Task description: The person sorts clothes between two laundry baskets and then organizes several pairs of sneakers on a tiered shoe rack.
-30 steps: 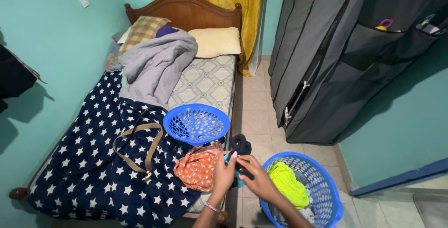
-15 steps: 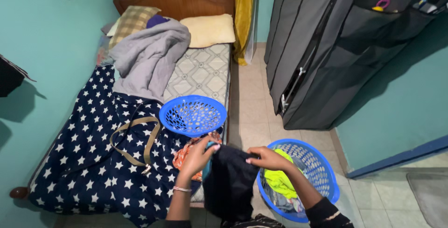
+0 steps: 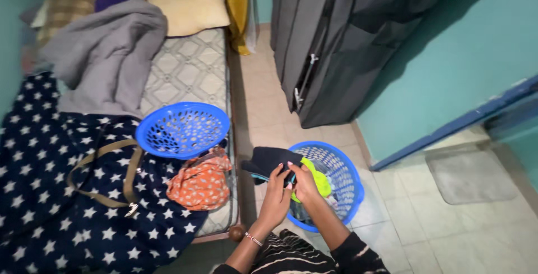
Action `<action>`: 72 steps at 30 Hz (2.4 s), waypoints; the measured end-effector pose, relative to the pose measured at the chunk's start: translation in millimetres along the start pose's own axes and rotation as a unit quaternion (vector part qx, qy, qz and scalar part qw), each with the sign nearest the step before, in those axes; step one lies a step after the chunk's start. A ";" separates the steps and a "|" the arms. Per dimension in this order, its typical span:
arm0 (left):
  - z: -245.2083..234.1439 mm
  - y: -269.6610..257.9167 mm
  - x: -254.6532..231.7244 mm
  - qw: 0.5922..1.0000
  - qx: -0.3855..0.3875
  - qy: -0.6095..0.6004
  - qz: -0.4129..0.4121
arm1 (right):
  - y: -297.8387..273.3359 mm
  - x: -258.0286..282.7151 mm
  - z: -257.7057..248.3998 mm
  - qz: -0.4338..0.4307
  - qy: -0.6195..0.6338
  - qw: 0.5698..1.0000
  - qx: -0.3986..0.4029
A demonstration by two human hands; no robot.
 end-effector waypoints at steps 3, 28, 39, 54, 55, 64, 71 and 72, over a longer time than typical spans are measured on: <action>18.2 -4.8 8.2 0.998 -0.003 -0.062 -0.023 | -13.3 12.9 -29.4 -0.047 0.045 0.994 -0.090; 42.3 -168.5 229.1 0.886 -0.251 0.017 -0.388 | 82.1 -81.1 -137.8 0.200 0.215 0.950 -0.103; -26.4 -170.8 338.9 0.826 -0.239 0.248 -0.446 | 93.6 -149.0 -47.8 0.219 0.076 0.972 0.023; -24.7 -128.4 420.2 0.884 -0.054 0.039 -0.462 | 51.6 -127.5 31.5 0.062 -0.090 0.990 0.087; -12.1 -130.9 405.7 0.906 -0.053 0.048 -0.418 | 55.6 -131.9 30.8 0.078 -0.139 0.986 0.052; 47.6 -189.2 210.8 0.909 -0.207 -0.230 -0.280 | 107.3 -165.3 15.7 0.125 -0.079 0.989 -0.002; -61.9 -127.0 157.6 0.351 -0.484 -0.676 -0.431 | 36.5 -133.3 17.9 0.205 0.006 0.968 0.144; -87.6 -99.2 146.9 0.408 -0.428 -0.766 -0.252 | 25.1 -122.3 13.6 0.209 -0.040 0.967 0.144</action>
Point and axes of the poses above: each hand's wrist, its own y-axis towards the middle knuckle, its own z-axis out of the palm, x = y × z, the point moved 1 cm from there along y, towards the middle knuckle, and after that the axes turned 14 degrees about z, right-handed, at the moved point
